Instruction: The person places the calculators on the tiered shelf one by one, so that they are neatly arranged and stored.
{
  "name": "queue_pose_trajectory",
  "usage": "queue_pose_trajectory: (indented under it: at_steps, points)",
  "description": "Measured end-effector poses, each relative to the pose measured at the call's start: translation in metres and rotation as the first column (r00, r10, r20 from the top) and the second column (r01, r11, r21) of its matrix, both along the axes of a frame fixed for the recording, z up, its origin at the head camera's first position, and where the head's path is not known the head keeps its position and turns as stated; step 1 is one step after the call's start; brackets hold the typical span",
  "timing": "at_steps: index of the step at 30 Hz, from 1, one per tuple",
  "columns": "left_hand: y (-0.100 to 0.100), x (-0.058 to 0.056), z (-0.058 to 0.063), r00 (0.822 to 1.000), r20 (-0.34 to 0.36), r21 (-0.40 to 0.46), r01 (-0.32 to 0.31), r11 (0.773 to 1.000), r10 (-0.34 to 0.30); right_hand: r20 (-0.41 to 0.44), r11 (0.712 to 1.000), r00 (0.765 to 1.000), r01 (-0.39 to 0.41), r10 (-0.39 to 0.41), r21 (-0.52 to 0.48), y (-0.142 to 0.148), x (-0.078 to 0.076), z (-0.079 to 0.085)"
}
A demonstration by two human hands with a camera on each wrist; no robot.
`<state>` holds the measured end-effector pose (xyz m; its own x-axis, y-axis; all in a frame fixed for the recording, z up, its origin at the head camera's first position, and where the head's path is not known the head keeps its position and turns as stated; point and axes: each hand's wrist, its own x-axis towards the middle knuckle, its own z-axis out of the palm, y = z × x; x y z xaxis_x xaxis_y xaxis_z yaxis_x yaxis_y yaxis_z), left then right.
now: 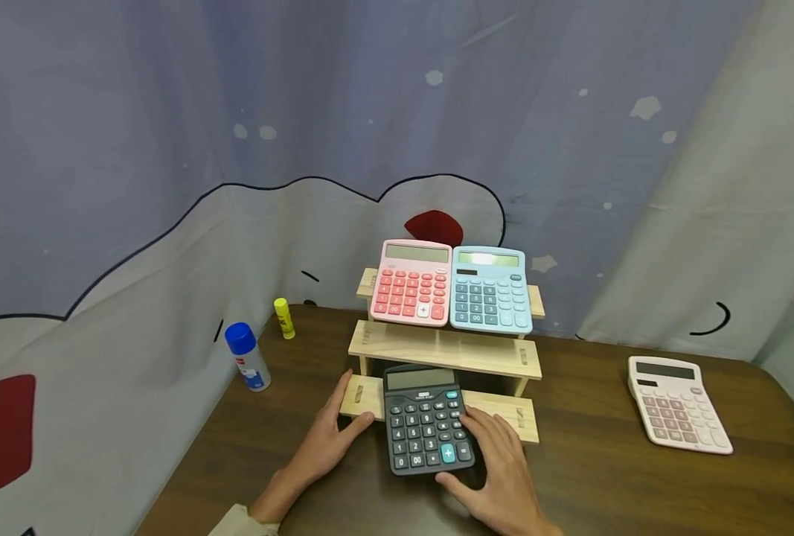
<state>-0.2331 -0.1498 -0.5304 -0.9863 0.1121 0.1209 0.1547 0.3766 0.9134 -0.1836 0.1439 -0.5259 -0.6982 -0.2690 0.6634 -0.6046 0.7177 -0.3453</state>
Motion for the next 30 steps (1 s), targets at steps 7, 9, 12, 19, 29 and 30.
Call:
queue_pose_trajectory:
  at_steps: [7,9,12,19,29,30]
  points:
    - [0.000,0.001,0.000,1.000,0.026,0.002,-0.009,1.000,0.009,0.041,1.000,0.999,0.016,-0.016,-0.002,-0.005,0.000,-0.001]
    - [0.000,0.001,0.000,1.000,0.027,0.002,-0.007,1.000,0.007,0.029,1.000,1.000,0.008,-0.007,-0.005,-0.005,0.000,-0.002]
    - [0.000,0.002,0.000,1.000,0.027,-0.002,-0.004,1.000,0.004,0.006,1.000,1.000,-0.015,0.015,-0.010,-0.004,0.000,-0.003]
    - [0.001,0.001,0.000,0.999,0.035,-0.002,-0.008,1.000,0.008,-0.034,0.999,0.998,-0.053,0.053,0.000,-0.003,0.000,-0.003]
    - [-0.002,0.001,0.001,0.999,0.041,0.041,0.032,0.999,-0.033,-0.010,0.999,0.999,-0.046,0.046,-0.021,-0.011,0.001,-0.001]
    - [-0.002,0.001,0.001,0.998,0.044,0.041,0.035,0.999,-0.037,-0.010,0.999,0.999,-0.045,0.044,-0.023,-0.012,0.001,-0.001]
